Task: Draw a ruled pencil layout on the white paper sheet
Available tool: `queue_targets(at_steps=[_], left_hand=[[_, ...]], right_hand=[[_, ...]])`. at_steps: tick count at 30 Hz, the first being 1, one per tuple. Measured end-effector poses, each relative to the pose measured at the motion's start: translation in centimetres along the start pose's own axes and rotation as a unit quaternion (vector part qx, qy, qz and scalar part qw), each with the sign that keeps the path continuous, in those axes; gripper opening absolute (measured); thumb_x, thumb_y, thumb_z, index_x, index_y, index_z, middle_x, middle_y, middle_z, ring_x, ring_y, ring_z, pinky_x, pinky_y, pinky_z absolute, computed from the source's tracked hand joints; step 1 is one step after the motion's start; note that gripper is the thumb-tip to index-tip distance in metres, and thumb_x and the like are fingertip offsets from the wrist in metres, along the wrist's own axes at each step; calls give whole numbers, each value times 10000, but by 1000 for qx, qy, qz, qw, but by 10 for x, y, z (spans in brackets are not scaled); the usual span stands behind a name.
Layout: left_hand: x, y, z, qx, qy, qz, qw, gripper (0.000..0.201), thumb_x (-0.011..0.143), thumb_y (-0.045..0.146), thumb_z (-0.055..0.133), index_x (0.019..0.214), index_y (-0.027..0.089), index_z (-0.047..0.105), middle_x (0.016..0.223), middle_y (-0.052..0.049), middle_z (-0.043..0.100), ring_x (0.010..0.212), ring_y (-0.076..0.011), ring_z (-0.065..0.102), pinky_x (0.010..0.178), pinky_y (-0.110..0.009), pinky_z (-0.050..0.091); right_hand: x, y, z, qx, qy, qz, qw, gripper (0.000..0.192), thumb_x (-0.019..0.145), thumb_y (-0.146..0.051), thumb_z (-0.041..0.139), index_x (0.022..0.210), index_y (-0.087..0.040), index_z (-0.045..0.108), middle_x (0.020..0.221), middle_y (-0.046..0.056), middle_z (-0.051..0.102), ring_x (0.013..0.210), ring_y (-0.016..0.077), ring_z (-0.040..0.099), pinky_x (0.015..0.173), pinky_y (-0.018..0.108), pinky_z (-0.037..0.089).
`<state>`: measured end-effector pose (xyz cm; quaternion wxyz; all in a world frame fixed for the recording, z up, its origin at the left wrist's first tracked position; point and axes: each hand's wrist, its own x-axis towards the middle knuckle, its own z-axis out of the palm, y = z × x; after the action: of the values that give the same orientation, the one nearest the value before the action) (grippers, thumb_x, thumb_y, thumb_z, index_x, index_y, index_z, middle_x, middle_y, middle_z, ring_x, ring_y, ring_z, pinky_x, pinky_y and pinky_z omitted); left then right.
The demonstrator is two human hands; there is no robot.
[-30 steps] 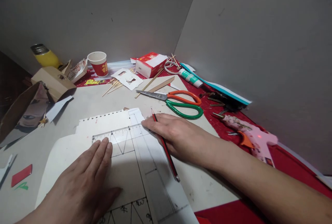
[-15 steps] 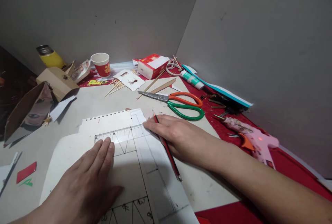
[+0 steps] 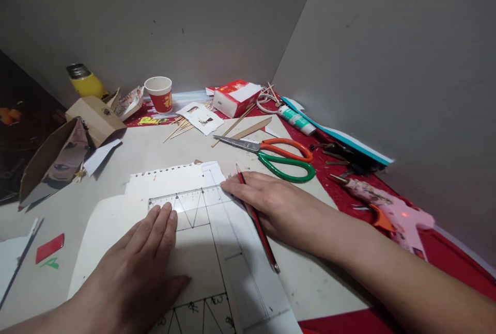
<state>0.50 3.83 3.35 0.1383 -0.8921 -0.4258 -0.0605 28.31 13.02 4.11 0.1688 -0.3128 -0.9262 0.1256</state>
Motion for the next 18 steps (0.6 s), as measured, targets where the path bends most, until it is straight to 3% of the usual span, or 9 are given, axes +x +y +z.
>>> queue_targets(at_steps=[6,10,14,18], left_hand=[[-5,0,4,-32,-1,-2,999,711,783,349,628,1325,-86,479,1342,-357,602,1196,-474,638,835,-508,655],[-6,-4,-7,-106,-26,-13,994,626,797,274,652,1360,77,462,1375,-235,626,1255,-436,616,868,-503,643],[-2,-23,-25,-205,-96,-35,974,265,882,236,541,1143,197,567,1152,-130,673,918,-288,717,682,-411,632],[6,-55,-32,-268,-120,-34,955,215,973,264,423,1061,236,617,982,-47,689,763,-189,679,662,-308,566]], right_hand=[[-2,3,0,-4,-4,-5,1000,440,947,-133,524,1372,-230,585,1222,144,702,1076,259,688,868,394,599],[-4,5,0,-1,-10,-3,1000,452,943,-143,535,1383,-237,581,1225,144,701,1097,271,683,874,410,600],[-5,5,0,2,-15,-4,1000,434,960,-150,515,1381,-233,573,1213,150,699,1077,275,679,864,420,596],[-4,4,-2,1,-34,0,999,439,957,-120,492,1377,-237,553,1210,135,683,1075,257,666,879,402,580]])
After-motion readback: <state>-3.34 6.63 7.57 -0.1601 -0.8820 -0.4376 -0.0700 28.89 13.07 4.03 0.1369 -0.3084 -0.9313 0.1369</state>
